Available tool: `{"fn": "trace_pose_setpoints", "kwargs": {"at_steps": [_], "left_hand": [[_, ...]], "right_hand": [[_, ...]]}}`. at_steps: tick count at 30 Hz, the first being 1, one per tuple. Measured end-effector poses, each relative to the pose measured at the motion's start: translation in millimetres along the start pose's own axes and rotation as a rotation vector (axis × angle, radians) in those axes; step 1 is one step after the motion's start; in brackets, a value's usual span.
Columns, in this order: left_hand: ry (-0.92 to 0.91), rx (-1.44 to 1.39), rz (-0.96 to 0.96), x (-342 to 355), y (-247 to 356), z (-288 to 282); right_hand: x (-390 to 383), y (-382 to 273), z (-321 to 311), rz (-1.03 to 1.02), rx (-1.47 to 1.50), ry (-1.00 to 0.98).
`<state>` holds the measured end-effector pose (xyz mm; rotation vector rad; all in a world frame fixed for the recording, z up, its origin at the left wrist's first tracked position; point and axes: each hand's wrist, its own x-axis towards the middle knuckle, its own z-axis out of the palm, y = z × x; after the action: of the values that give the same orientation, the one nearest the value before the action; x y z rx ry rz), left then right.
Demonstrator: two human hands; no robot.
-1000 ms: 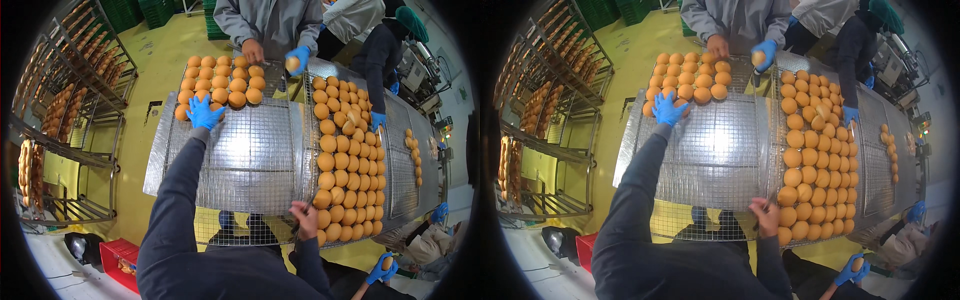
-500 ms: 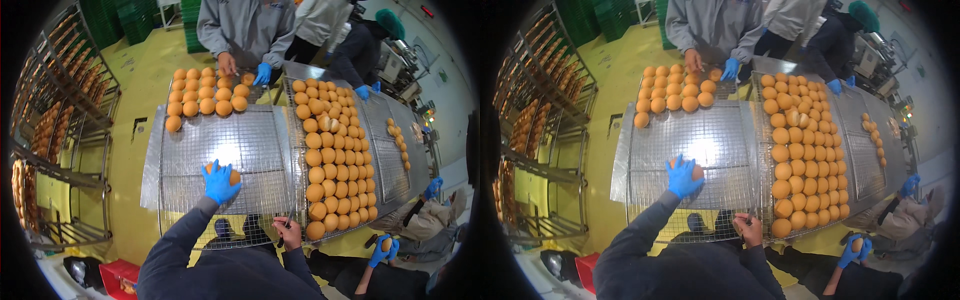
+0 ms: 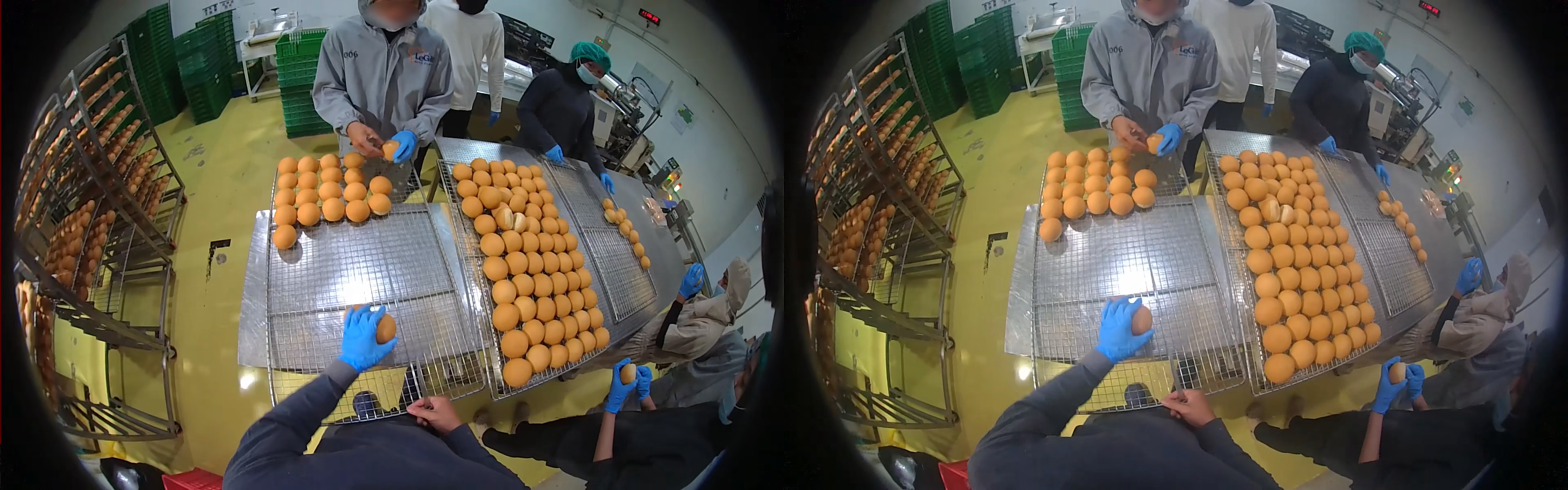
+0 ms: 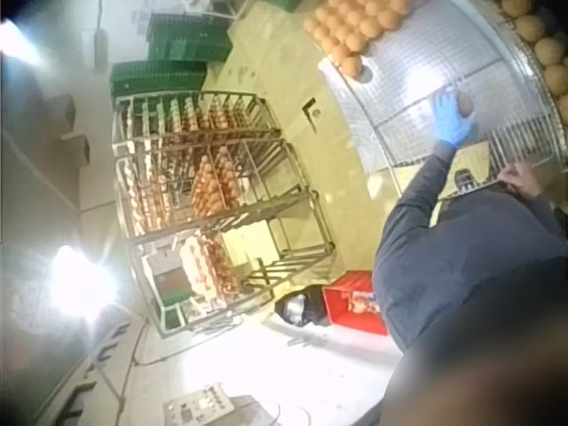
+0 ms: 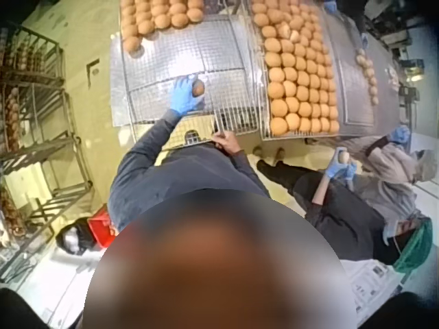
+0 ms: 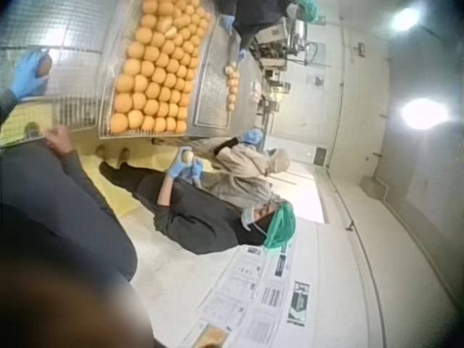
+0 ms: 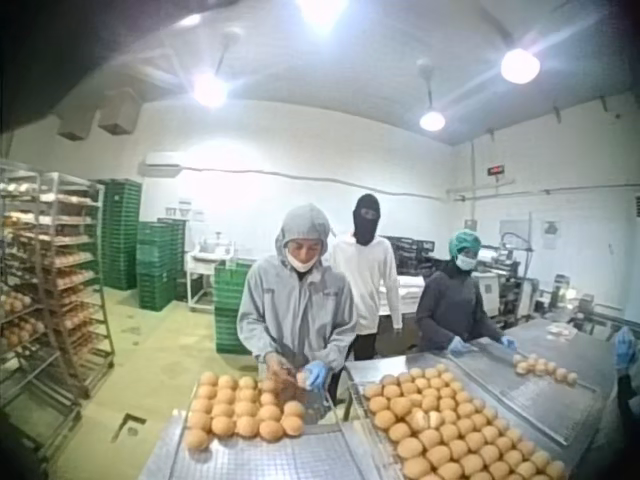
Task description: The person uses a tool to score the surface of round dough pieces on a wire rack before transferring the racks and moving dough between workstations.
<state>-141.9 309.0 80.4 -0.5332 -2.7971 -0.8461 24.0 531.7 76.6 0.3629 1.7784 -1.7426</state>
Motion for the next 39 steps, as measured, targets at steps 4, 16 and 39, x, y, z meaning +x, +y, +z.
{"fn": "trace_pose_setpoints", "kwargs": {"at_steps": [4,16,39], "left_hand": [[0.156,-0.215,-0.108,-45,17,-9],[0.018,-0.503,-0.176,-72,37,-25],[0.011,-1.861,-0.803,-79,-26,30]], "right_hand": [[-4,5,14,-0.103,0.067,0.012],[16,-31,24,-0.123,0.148,0.132],[20,0,19,-0.123,0.086,-0.009]]}}
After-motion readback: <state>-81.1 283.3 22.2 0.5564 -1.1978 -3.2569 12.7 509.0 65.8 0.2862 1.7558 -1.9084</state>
